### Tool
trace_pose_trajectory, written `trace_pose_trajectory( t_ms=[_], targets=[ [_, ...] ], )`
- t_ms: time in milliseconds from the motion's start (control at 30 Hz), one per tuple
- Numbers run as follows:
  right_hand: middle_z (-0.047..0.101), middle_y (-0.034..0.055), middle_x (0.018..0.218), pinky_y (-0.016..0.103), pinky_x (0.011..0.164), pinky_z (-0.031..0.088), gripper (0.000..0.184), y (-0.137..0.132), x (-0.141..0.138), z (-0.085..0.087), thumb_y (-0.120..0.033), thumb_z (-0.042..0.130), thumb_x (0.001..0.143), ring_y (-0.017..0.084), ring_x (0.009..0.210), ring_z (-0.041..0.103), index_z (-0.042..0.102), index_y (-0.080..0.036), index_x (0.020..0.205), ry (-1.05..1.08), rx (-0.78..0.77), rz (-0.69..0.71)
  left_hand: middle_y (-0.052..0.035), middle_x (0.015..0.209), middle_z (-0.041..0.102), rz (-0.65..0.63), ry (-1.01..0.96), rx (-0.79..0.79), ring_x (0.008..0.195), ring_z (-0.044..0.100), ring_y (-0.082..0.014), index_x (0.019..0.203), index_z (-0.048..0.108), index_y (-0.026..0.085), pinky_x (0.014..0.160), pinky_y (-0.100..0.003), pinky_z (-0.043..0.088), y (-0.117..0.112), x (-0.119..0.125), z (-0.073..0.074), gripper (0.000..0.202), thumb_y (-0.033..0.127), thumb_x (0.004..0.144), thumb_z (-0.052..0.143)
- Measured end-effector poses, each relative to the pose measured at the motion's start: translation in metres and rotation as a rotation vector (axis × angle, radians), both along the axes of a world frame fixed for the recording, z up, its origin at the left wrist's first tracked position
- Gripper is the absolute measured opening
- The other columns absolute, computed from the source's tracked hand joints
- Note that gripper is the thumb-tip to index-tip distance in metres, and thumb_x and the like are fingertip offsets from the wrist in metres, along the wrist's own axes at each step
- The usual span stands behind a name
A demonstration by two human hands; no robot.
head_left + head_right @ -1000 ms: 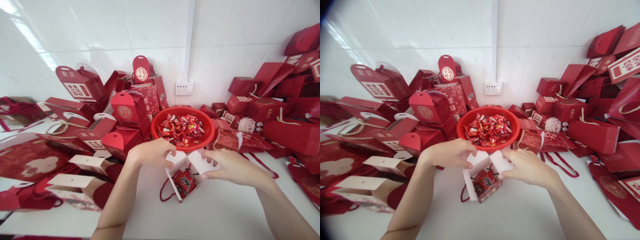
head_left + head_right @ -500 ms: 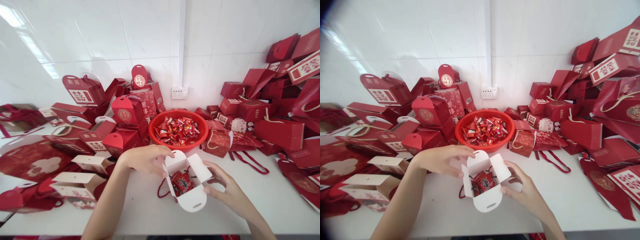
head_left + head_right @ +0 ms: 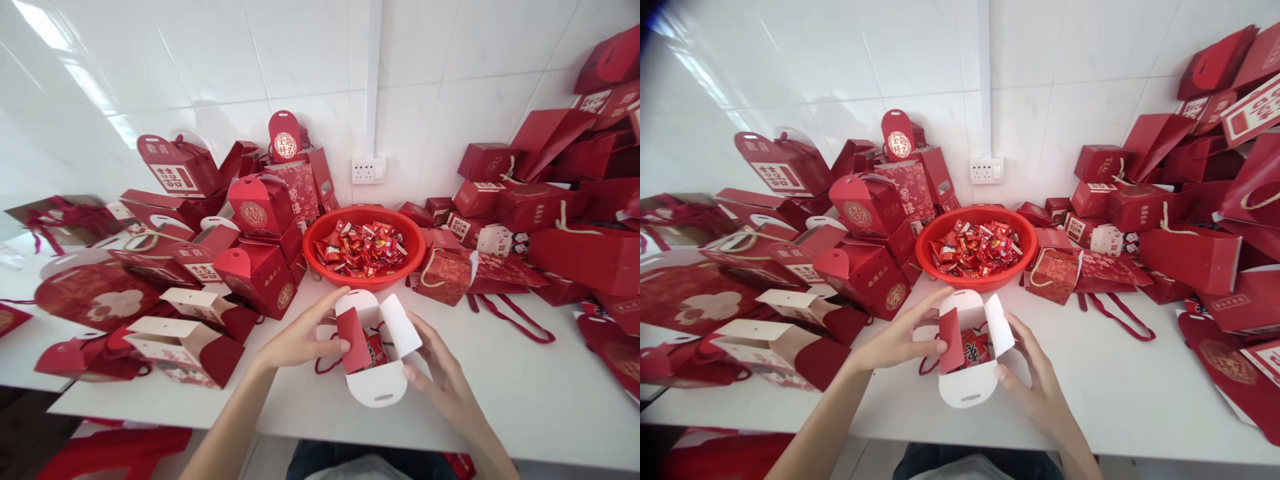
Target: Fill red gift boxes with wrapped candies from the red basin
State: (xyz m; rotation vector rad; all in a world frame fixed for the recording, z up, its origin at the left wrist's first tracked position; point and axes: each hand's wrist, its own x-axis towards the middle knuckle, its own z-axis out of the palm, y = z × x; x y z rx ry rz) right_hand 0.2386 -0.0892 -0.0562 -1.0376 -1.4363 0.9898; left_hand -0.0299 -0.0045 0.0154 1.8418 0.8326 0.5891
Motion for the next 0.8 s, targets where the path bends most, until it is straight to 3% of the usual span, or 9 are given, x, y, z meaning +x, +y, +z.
trace_pose_trajectory(
  t_ms=[167, 267, 367, 467, 533, 633, 733, 800],
  targets=[
    [0.048, 0.0053, 0.16, 0.051, 0.122, 0.037, 0.057, -0.003, -0.001, 0.005, -0.04, 0.06, 0.098, 0.031, 0.148, 0.042, 0.047, -0.036, 0.153, -0.086, 0.032, 0.013, -0.0134, 0.163, 0.039, 0.017, -0.078, -0.051, 0.133, 0.057, -0.0304, 0.158, 0.034, 0.03, 0.116, -0.05, 0.043, -0.002, 0.008, -0.007, 0.088, 0.037, 0.083, 0.079],
    [0.04, 0.002, 0.165, 0.055, 0.125, 0.028, 0.05, -0.002, -0.002, 0.011, -0.045, 0.053, 0.1, 0.031, 0.154, 0.032, 0.052, -0.04, 0.15, -0.135, 0.046, 0.09, -0.0132, 0.162, 0.04, 0.01, -0.084, -0.062, 0.136, 0.054, -0.0303, 0.158, 0.033, 0.03, 0.116, -0.05, 0.043, -0.001, 0.011, -0.008, 0.088, 0.034, 0.083, 0.078],
    [0.027, -0.0028, 0.17, 0.059, 0.127, 0.018, 0.044, -0.003, -0.003, 0.014, -0.052, 0.047, 0.101, 0.032, 0.158, 0.02, 0.059, -0.042, 0.143, -0.19, -0.01, 0.143, -0.0105, 0.165, 0.035, -0.003, -0.047, 0.012, 0.148, 0.041, -0.0309, 0.157, 0.037, 0.031, 0.12, -0.049, 0.039, -0.003, 0.016, -0.006, 0.08, 0.03, 0.086, 0.072],
    [0.022, -0.0039, 0.172, 0.059, 0.127, 0.014, 0.043, -0.004, -0.002, 0.016, -0.053, 0.048, 0.101, 0.033, 0.158, 0.017, 0.063, -0.042, 0.14, -0.218, -0.047, 0.154, -0.0058, 0.169, 0.027, -0.021, 0.074, 0.13, 0.157, 0.021, -0.0324, 0.146, 0.057, 0.029, 0.127, -0.049, 0.025, -0.005, 0.02, -0.002, 0.059, 0.022, 0.087, 0.063],
    [0.027, -0.0016, 0.17, 0.057, 0.127, 0.018, 0.043, -0.002, 0.0, 0.015, -0.053, 0.051, 0.1, 0.032, 0.157, 0.022, 0.064, -0.04, 0.139, -0.19, -0.029, 0.139, -0.0046, 0.169, 0.028, -0.031, 0.167, 0.161, 0.157, 0.02, -0.0335, 0.137, 0.066, 0.028, 0.128, -0.049, 0.022, -0.007, 0.022, 0.001, 0.051, 0.018, 0.087, 0.058],
    [0.048, 0.0063, 0.159, 0.052, 0.123, 0.031, 0.045, 0.007, 0.005, 0.013, -0.054, 0.053, 0.098, 0.031, 0.15, 0.039, 0.065, -0.034, 0.137, -0.082, -0.018, 0.016, -0.0052, 0.167, 0.031, -0.038, 0.252, 0.175, 0.156, 0.023, -0.0348, 0.134, 0.068, 0.028, 0.128, -0.049, 0.022, -0.007, 0.022, 0.002, 0.047, 0.02, 0.09, 0.056],
    [0.071, 0.012, 0.13, 0.05, 0.111, 0.045, 0.045, 0.021, 0.007, 0.01, -0.057, 0.061, 0.092, 0.031, 0.127, 0.062, 0.068, -0.025, 0.124, -0.062, -0.118, -0.128, -0.0056, 0.168, 0.029, -0.05, 0.256, 0.158, 0.157, 0.021, -0.0346, 0.134, 0.069, 0.026, 0.127, -0.046, 0.025, -0.008, 0.021, 0.0, 0.043, 0.026, 0.094, 0.055],
    [0.078, 0.0103, 0.101, 0.048, 0.098, 0.053, 0.045, 0.028, 0.008, 0.009, -0.057, 0.067, 0.087, 0.03, 0.104, 0.071, 0.069, -0.022, 0.115, -0.081, -0.183, -0.126, -0.0052, 0.169, 0.026, -0.043, 0.244, 0.136, 0.158, 0.018, -0.0337, 0.134, 0.069, 0.026, 0.127, -0.044, 0.025, -0.01, 0.021, -0.002, 0.041, 0.032, 0.097, 0.054]
  ],
)
